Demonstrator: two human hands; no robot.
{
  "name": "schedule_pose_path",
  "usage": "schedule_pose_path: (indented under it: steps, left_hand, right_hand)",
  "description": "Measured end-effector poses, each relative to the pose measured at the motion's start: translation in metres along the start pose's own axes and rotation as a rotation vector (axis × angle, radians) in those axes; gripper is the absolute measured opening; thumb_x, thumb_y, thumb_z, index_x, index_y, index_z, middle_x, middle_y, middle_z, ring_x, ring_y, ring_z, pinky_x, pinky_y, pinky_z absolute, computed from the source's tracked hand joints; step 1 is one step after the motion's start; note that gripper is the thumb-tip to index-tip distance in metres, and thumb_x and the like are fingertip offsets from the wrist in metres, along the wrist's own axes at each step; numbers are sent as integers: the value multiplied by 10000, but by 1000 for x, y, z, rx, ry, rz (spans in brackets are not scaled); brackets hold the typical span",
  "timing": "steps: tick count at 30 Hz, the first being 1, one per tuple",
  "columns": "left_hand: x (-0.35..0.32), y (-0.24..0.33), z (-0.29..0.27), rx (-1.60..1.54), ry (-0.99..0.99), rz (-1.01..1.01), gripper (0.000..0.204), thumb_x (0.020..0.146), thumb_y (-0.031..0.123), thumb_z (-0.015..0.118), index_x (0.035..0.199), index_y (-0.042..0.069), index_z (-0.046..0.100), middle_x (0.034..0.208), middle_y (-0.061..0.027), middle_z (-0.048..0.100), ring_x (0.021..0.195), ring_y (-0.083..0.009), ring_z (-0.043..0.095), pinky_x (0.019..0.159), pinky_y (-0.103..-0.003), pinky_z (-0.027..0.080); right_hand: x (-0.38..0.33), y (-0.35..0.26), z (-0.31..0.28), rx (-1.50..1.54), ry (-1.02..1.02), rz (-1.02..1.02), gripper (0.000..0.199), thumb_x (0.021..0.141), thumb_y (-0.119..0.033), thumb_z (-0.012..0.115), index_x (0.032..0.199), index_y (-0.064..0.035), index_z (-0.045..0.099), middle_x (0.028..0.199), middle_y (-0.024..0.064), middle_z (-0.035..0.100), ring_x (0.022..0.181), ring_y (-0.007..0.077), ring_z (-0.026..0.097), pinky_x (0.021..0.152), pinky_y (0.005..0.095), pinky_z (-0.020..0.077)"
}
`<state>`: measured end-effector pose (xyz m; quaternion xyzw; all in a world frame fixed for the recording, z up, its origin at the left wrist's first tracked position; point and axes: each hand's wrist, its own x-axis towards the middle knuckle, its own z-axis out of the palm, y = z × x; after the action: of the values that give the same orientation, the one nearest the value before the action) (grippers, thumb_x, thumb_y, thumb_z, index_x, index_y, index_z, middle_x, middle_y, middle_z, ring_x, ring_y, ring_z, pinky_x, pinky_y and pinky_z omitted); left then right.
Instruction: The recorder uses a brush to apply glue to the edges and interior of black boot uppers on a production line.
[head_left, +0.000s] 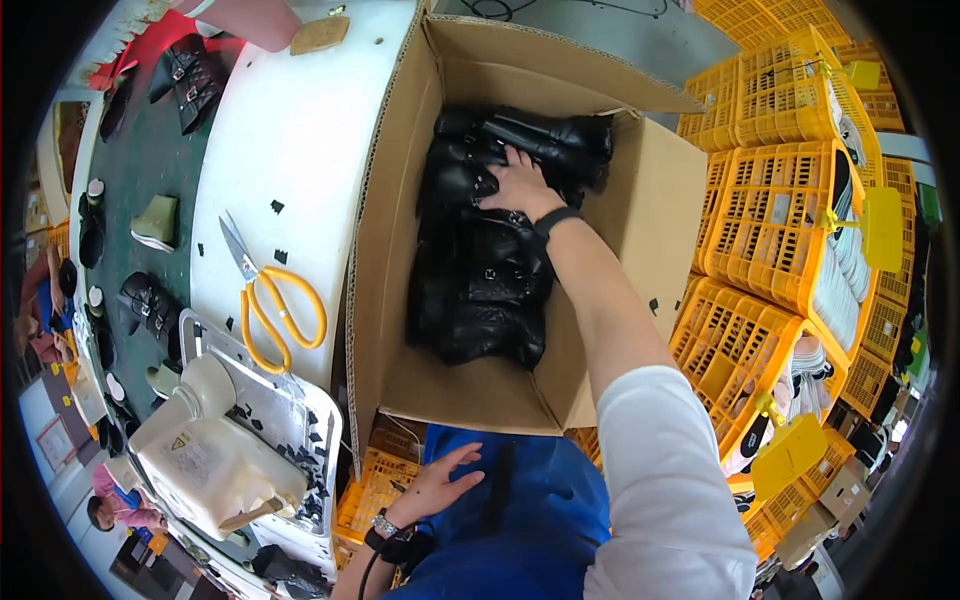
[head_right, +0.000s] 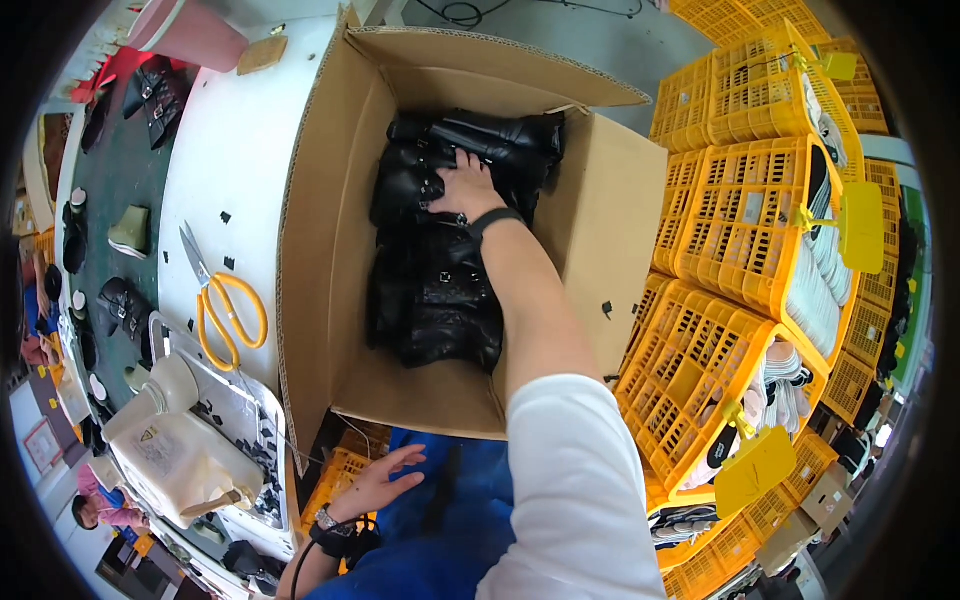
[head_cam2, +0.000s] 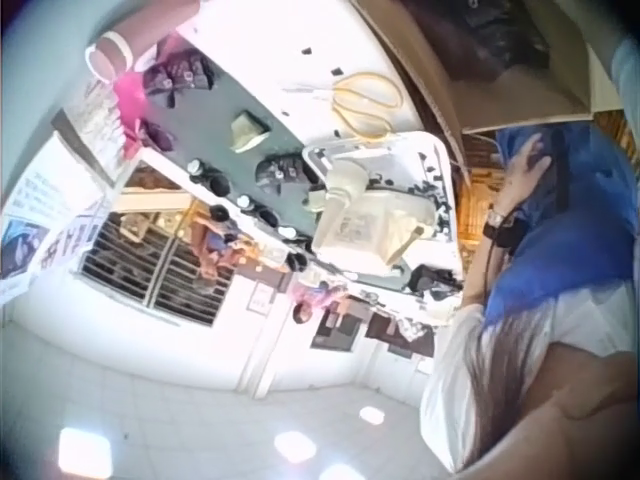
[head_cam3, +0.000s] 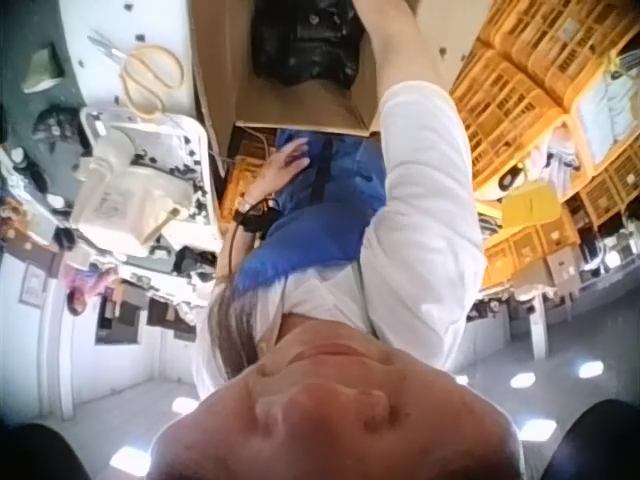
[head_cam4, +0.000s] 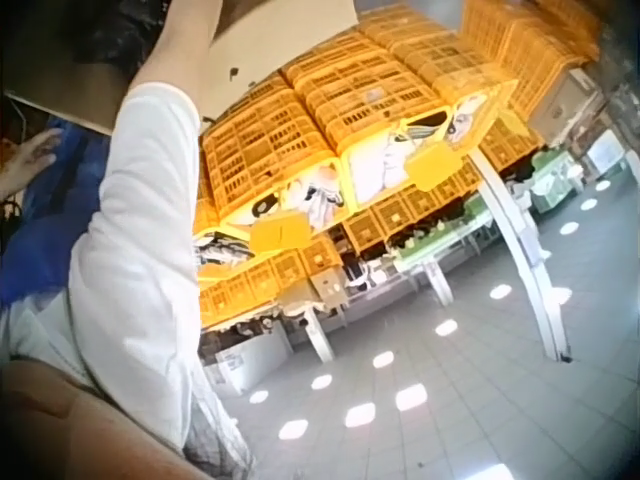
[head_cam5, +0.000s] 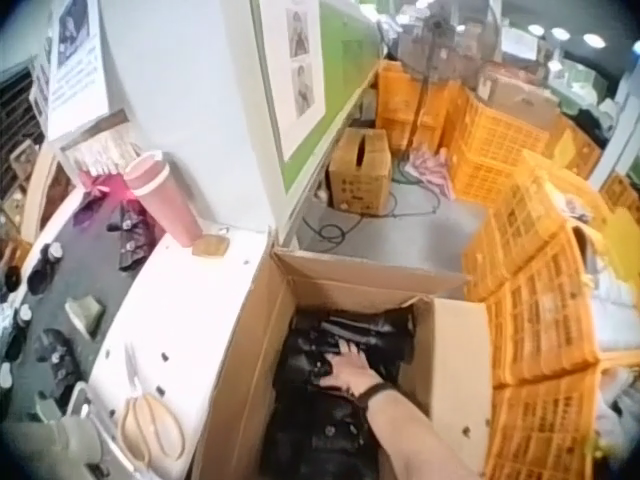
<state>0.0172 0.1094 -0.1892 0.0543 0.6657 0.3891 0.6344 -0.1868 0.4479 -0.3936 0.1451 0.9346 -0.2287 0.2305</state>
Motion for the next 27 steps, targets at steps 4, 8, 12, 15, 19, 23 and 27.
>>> schedule_pose_path:
  steps: [4, 8, 12, 15, 19, 23, 27]
  left_hand:
    - [2, -1, 9, -3, 78, -39, 502, 835, 234, 606, 1271, 66, 421, 1142, -132, 568, 1080, -223, 537, 905, -320, 413]
    - [8, -7, 10, -54, 75, -29, 496, 836, 220, 604, 1264, 49, 423, 1128, -146, 570, 1063, -237, 544, 909, -319, 414]
    - [14, -1, 7, -51, 78, -43, 490, 836, 210, 603, 1263, 53, 423, 1125, -140, 574, 1058, -232, 546, 901, -314, 415]
    - [15, 15, 10, -30, 99, 35, 488, 836, 200, 600, 1265, 55, 419, 1108, -136, 583, 1057, -222, 548, 896, -308, 416]
    - [13, 40, 7, -68, 151, 137, 450, 831, 123, 599, 1246, 48, 440, 1087, -109, 585, 1039, -190, 548, 904, -301, 415]
    - [7, 57, 11, -181, 289, 277, 488, 805, 24, 609, 1255, 34, 422, 1123, -81, 548, 1077, -155, 501, 920, -290, 400]
    - [-2, 94, 23, -214, 618, 566, 523, 735, 134, 702, 1185, -17, 481, 1090, -119, 571, 991, -173, 545, 884, -311, 420]
  right_hand:
    - [36, 2, 5, 90, 0, 134, 1034, 542, -424, 778, 1390, -235, 216, 1400, 177, 263, 1286, 369, 242, 1043, 482, 204]
    - [38, 8, 7, 96, 22, 82, 1101, 519, -387, 800, 1401, -201, 167, 1392, 179, 287, 1289, 364, 246, 1045, 478, 204]
    - [21, -6, 16, 214, 103, 152, 996, 501, -353, 807, 1345, -136, 326, 1254, 142, 484, 1186, 346, 414, 972, 448, 332]
    - [15, 1, 19, 503, -127, 358, 705, 526, -302, 795, 1156, -108, 544, 1136, 144, 568, 1135, 328, 462, 937, 445, 358]
    - [-40, -21, 5, 471, 26, 269, 488, 542, -246, 778, 967, -57, 631, 990, 154, 621, 988, 326, 559, 845, 395, 438]
    - [-151, -16, -10, 700, 158, -86, 436, 548, -154, 783, 924, -6, 619, 920, 147, 636, 859, 300, 605, 798, 345, 473]
    - [-299, -54, -49, 1197, 175, -182, 415, 608, -30, 744, 981, 41, 578, 936, 99, 635, 861, 158, 578, 806, 296, 457]
